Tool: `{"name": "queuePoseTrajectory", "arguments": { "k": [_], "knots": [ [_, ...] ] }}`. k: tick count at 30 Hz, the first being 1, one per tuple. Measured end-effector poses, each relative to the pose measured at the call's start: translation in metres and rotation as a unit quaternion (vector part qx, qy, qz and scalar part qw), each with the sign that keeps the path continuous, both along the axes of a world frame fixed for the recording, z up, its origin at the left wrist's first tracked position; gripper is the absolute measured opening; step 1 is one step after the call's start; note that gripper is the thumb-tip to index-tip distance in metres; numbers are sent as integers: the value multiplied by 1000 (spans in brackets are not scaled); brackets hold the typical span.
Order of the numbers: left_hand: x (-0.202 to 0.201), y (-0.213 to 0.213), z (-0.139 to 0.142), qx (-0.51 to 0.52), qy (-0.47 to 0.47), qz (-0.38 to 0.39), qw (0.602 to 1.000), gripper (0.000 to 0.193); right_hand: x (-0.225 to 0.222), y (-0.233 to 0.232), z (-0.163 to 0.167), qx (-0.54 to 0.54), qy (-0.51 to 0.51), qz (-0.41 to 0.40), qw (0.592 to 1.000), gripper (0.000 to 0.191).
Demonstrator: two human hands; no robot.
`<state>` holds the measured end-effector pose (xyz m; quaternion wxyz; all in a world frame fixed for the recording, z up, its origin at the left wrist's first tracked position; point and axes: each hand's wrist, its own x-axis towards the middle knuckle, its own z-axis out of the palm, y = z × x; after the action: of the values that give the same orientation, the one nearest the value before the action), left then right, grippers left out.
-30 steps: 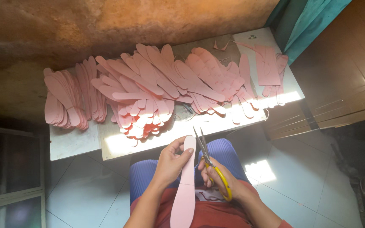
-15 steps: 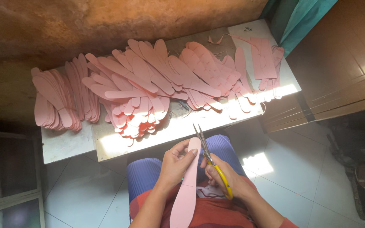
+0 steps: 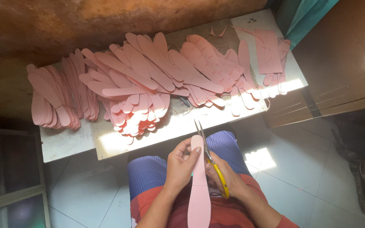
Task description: The person sits on the floor and uses yellow-handled scissors to trim the edges of pink shoe insoles. They pick up each insole, trim along the perimeter, and place the finished piece on a growing pile on the table.
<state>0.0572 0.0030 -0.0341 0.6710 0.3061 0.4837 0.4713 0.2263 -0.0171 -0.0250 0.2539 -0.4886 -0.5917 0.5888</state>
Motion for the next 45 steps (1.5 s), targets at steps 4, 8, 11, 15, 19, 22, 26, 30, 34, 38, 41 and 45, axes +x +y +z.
{"name": "queuePoseTrajectory", "arguments": {
  "k": [4,8,11,15,19,22,26,30,34,38,41,45],
  "knots": [
    [1,-1,2,7,10,-2,1000,33,2,-1,-1,-29,-17,-4,999,71],
    [2,-2,4,12,21,0,1000,32,3,-4,0,-45,-40,-10,998,70],
    [4,-3,5,4,12,1,1000,33,2,-5,2,-36,-16,-18,999,73],
    [5,-3,6,11,3,15,1000,33,0,-3,2,71,18,-7,997,74],
    [1,-3,7,12,44,7,999,32,2,-4,-2,-18,0,-15,1000,72],
    [-2,-2,7,12,37,4,999,32,3,-4,-5,-68,-2,-17,998,67],
    [-3,-2,8,5,33,0,999,33,4,-3,-4,-76,37,-3,996,70],
    [-6,-2,8,-1,18,-4,1000,34,3,-1,3,-37,43,17,998,79],
    [-7,-3,6,9,56,-4,998,34,3,1,6,-35,2,27,999,82],
    [-7,-3,5,2,42,1,999,34,3,2,5,16,-8,28,999,76],
    [-9,-4,5,9,61,3,998,35,5,2,6,-22,22,46,998,74],
    [-10,-7,6,2,12,5,1000,37,3,0,9,-73,84,46,993,75]
  ]
}}
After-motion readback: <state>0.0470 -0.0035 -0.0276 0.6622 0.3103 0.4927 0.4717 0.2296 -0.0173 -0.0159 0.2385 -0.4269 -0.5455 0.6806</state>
